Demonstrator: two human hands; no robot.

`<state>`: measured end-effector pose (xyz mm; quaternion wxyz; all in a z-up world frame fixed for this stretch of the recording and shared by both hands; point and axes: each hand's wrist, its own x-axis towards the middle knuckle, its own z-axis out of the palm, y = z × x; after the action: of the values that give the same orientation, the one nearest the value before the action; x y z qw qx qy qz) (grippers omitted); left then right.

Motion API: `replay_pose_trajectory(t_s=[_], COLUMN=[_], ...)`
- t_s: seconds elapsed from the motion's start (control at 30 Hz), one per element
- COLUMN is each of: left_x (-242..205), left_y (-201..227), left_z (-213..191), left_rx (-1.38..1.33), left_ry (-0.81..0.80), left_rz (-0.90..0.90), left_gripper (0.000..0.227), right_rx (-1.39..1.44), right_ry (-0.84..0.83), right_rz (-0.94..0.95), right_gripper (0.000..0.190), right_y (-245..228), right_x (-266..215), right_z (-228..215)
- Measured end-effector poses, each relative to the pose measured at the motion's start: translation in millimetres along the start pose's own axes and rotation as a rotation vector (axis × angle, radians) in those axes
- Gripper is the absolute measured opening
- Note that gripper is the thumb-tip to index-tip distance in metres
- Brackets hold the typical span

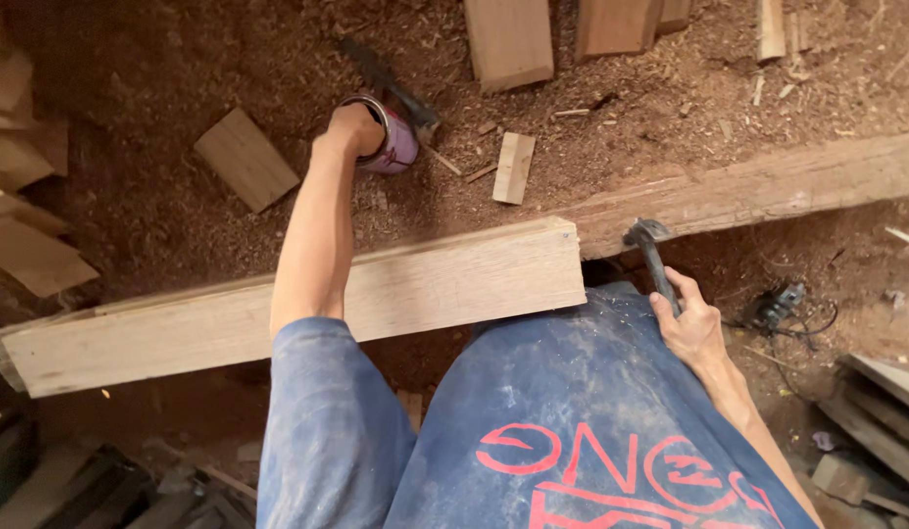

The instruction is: The person assembles a wooden box by hammering nails into wood planks and joining them together.

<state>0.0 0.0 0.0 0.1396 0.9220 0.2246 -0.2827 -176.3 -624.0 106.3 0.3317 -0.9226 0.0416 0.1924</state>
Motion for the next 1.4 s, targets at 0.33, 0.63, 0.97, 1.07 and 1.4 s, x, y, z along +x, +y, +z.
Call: replay_pose_trajectory(t_s=[0.33,0.63,0.97,1.07,1.4], left_x=[22.0,-203.3,-291.9,-290.6,-297.9], left_y=[-24.3,74.7,158.9,159.8,172.7], left_z=[12.7,-16.0,17.5,20.2,17.8], left_rx=[0.508,-0.115,0.012,0.002,-0.035], left_ry=[-0.113,0.767,0.005,0.068,0.127], left_rz=[0.431,0.597,0.289,0.340,0.337], left_gripper=[0.029,0.022,0.066,0.064,0.065], right_rx=[0.051,1.238,1.447,1.548,1.219], right_ry=[-0.042,-0.305,-0.253,0.080,-0.337], right_rz=[0.048,0.534,0.451,0.338,0.515], right_gripper=[0.053,0.042,0.044,0.038,0.042], right_y=[-2.8,-47.8,-68.0,-72.5,-95.7], right_x=[-2.2,-18.2,-30.2,-41.7,-22.5], right_z=[10.7,-22.8,-13.1,-3.2,-19.0])
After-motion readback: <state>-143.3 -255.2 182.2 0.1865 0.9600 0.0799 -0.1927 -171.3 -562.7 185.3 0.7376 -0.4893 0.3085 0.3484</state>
